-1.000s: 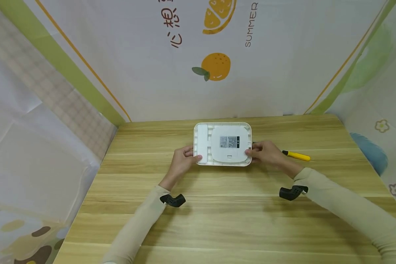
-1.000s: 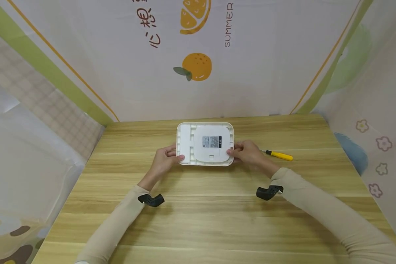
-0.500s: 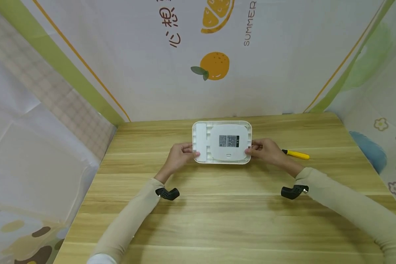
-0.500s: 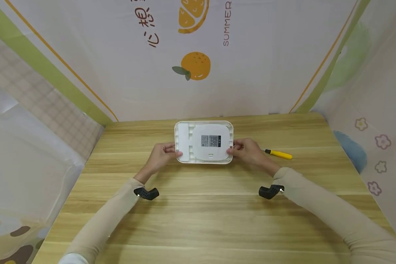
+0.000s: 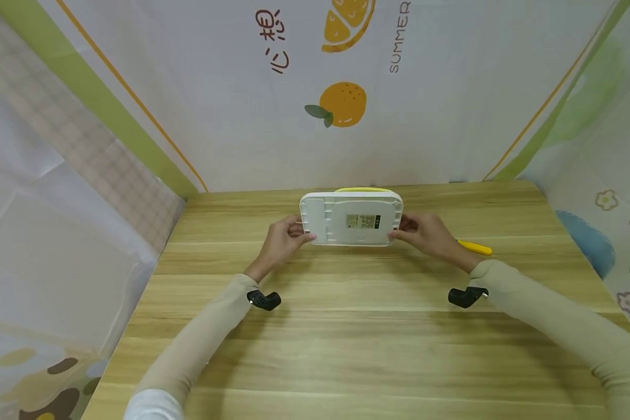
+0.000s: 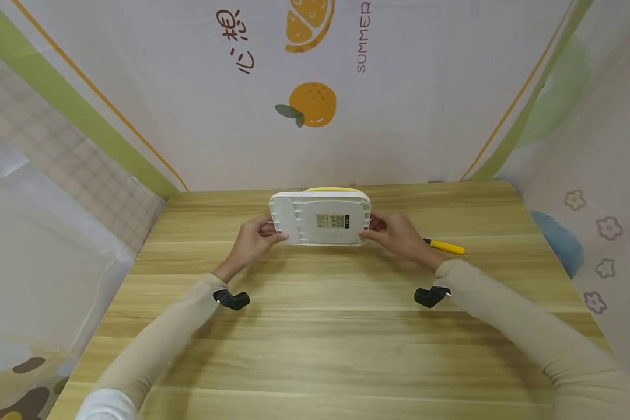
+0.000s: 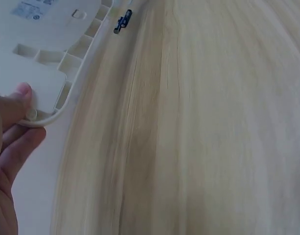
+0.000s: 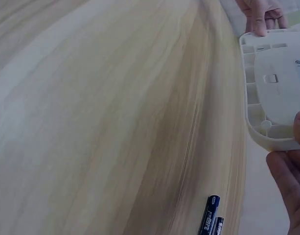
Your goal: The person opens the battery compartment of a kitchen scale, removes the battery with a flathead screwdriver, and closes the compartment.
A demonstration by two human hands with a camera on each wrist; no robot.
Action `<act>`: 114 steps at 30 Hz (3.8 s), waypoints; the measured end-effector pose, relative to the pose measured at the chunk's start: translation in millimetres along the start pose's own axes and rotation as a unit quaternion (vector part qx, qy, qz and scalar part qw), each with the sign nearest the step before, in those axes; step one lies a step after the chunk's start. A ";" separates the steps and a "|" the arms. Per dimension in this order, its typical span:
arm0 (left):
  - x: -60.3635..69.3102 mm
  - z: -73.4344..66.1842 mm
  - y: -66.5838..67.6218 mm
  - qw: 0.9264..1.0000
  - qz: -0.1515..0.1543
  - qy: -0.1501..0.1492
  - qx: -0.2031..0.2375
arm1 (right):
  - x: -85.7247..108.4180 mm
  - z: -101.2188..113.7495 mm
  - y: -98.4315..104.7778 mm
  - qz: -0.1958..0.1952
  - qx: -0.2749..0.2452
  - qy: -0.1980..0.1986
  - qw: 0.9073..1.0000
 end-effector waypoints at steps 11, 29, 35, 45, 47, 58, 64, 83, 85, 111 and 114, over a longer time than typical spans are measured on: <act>3.4 -13.5 6.0 0.993 0.020 -0.101 -0.052 | 5.8 15.4 6.4 -0.037 0.067 0.144 0.987; 32.8 -32.2 -8.3 0.886 0.058 -0.357 -0.290 | 22.1 31.0 2.6 -0.026 0.246 0.374 0.894; 36.0 -24.9 -14.9 0.836 0.081 -0.367 -0.400 | 29.0 33.6 -2.0 -0.032 0.293 0.437 0.850; 38.8 -15.9 -21.0 0.776 0.104 -0.383 -0.490 | 30.9 34.8 -9.5 -0.017 0.374 0.506 0.777; 38.0 -14.8 -21.7 0.770 0.103 -0.386 -0.497 | 31.9 33.2 -12.7 -0.010 0.400 0.519 0.755; 33.6 -9.5 -30.7 0.751 0.135 -0.383 -0.521 | 36.5 24.3 -26.0 0.008 0.439 0.566 0.698; 33.6 -7.4 -37.2 0.749 0.159 -0.371 -0.525 | 37.7 18.4 -30.3 0.028 0.436 0.572 0.694; 23.3 -6.7 -39.1 0.795 0.205 -0.309 -0.479 | 32.7 16.6 -33.4 0.087 0.435 0.585 0.679; 23.2 -7.2 -39.5 0.794 0.209 -0.306 -0.482 | 33.3 16.7 -33.8 0.090 0.431 0.589 0.678; 26.7 -11.4 -48.4 0.723 0.202 -0.305 -0.586 | 35.1 18.7 -39.0 0.086 0.445 0.598 0.661; 27.5 -11.9 -49.3 0.715 0.196 -0.317 -0.592 | 35.6 18.1 -40.0 0.091 0.451 0.598 0.656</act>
Point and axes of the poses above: each hand's wrist, its own x-axis away from the middle knuckle, its own y-axis out of the back of the hand, z = x × y, the point moved 7 cm from there along -x, towards the middle knuckle, and after that the axes turned 10 degrees about y, right-handed, at the moved point
